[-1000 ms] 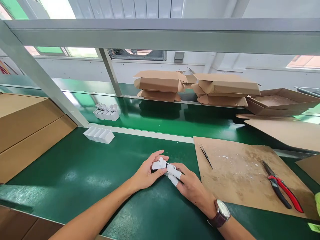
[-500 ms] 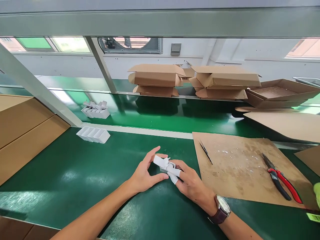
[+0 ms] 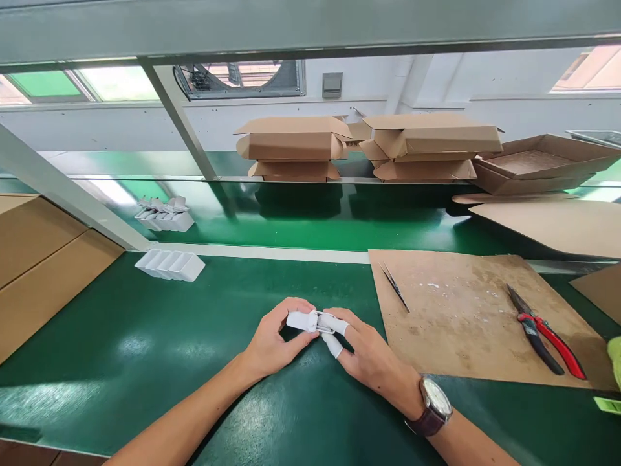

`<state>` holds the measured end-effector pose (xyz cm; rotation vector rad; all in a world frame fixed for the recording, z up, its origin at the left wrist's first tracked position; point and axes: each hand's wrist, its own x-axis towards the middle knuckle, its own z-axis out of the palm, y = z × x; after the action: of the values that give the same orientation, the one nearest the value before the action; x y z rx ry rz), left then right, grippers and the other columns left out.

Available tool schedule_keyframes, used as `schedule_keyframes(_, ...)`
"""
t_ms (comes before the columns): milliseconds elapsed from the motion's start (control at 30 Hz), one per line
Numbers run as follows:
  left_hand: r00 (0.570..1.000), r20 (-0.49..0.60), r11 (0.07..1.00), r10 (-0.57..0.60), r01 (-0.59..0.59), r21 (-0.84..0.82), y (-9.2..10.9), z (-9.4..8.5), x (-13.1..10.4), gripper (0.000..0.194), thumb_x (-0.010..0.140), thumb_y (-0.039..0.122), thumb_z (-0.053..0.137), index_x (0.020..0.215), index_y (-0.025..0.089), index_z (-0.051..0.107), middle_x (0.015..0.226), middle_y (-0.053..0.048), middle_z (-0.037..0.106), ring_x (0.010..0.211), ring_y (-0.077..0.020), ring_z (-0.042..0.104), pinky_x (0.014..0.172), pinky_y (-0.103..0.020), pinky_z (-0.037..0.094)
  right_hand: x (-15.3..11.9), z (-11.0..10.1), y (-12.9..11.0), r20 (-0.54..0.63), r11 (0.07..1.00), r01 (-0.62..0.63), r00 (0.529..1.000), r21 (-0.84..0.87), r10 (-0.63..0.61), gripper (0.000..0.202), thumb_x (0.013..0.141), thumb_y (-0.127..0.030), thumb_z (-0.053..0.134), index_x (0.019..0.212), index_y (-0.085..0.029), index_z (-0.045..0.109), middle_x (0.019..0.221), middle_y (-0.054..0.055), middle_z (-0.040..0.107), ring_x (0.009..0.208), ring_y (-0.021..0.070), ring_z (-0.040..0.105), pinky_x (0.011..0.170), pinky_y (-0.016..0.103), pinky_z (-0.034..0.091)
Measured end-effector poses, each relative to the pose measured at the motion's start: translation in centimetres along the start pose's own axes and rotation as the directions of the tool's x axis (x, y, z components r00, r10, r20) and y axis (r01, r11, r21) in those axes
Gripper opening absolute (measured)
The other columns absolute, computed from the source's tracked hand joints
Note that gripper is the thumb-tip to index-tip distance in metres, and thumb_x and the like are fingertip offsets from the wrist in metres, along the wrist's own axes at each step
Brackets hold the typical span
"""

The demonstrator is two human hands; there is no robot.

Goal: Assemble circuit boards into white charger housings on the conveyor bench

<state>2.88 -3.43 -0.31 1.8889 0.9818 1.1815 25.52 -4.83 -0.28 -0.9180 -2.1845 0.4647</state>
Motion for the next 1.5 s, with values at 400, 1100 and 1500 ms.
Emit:
schedule_keyframes(400,1.000,0.000,1.000,-0.012,0.012,-0.023,0.1,0.0,0.0,0.024,0.088,0.023,0.074,0.107,0.023,0.059,0.109,-0.007,0.072,0.093,-0.0172,0.072,0.079,-0.030,0.058,0.7,-0.4,-0.6,0.106,0.991,0.011,0.994,-0.132,0.003,0.033,0.095,-0.008,0.051,0.125,-0.021,0.058,0.120,0.013,0.068,0.094,0.0231,0.071,0.072,0.035,0.065)
schedule_keyframes(1100,0.997,0.015,0.988,0.079,-0.080,0.135,0.2,-0.3,0.2,0.029,0.089,0.026,0.073,0.110,0.024,0.055,0.110,-0.006,0.070,0.094,-0.0187,0.071,0.082,-0.033,0.058,-0.3,0.1,0.6,-0.030,0.996,0.082,0.996,-0.041,-0.083,0.034,0.098,-0.009,0.051,0.126,-0.023,0.060,0.126,0.014,0.069,0.103,0.0240,0.074,0.079,0.037,0.068)
schedule_keyframes(1500,0.999,-0.048,0.988,-0.012,0.020,0.154,-1.7,0.3,-0.4,0.081,0.084,0.040,0.081,0.150,0.029,0.036,0.123,-0.008,0.064,0.107,-0.0233,0.068,0.098,-0.046,0.059,0.1,-0.2,0.8,-0.052,0.997,0.000,0.999,0.082,0.004,0.029,0.096,-0.012,0.055,0.118,-0.026,0.067,0.122,0.011,0.070,0.105,0.0234,0.071,0.089,0.040,0.064)
